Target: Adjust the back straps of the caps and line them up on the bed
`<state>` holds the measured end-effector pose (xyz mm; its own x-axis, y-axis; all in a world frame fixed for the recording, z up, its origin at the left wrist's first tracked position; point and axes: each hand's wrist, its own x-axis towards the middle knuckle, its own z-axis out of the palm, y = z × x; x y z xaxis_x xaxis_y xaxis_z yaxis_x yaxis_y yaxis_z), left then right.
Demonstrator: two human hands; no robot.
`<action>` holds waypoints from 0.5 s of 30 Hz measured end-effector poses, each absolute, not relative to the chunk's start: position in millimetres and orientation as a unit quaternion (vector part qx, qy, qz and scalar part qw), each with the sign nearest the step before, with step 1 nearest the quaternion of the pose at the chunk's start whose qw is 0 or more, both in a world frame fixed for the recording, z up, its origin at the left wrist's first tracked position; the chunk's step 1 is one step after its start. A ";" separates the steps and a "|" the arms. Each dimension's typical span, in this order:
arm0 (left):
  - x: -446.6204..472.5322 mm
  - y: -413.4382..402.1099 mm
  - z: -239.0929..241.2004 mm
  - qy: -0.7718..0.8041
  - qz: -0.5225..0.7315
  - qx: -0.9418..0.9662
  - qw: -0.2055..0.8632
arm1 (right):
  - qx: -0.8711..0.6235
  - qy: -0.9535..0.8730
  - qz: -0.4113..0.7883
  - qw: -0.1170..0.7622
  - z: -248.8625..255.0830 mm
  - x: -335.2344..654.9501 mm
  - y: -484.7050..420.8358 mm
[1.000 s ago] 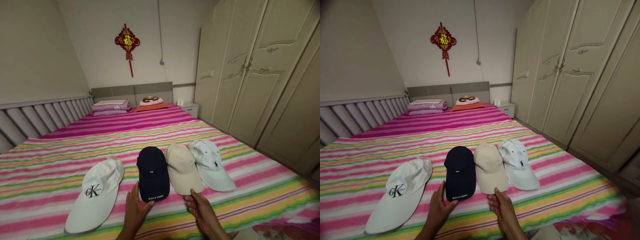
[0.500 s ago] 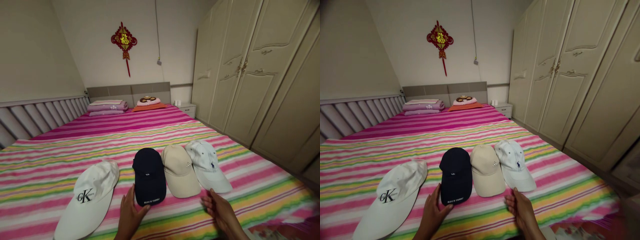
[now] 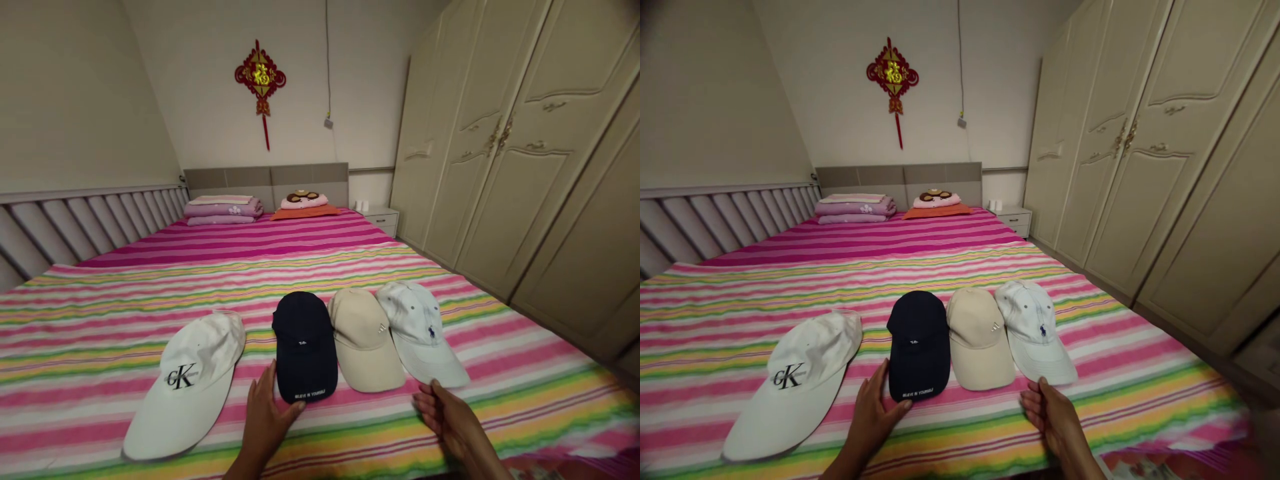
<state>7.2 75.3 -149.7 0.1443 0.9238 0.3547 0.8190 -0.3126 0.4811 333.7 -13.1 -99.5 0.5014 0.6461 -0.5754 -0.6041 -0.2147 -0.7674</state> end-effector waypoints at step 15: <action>8.1 72.6 -150.5 0.569 0.323 0.751 0.087 | -0.636 -0.063 0.389 0.664 -109.5 325.7 -9.9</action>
<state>8.1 72.6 -150.5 0.1433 0.9109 0.3870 0.7987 -0.3373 0.4982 325.7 -9.9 -109.5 0.6895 0.5965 -0.4109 -0.4360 -0.1112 -0.8930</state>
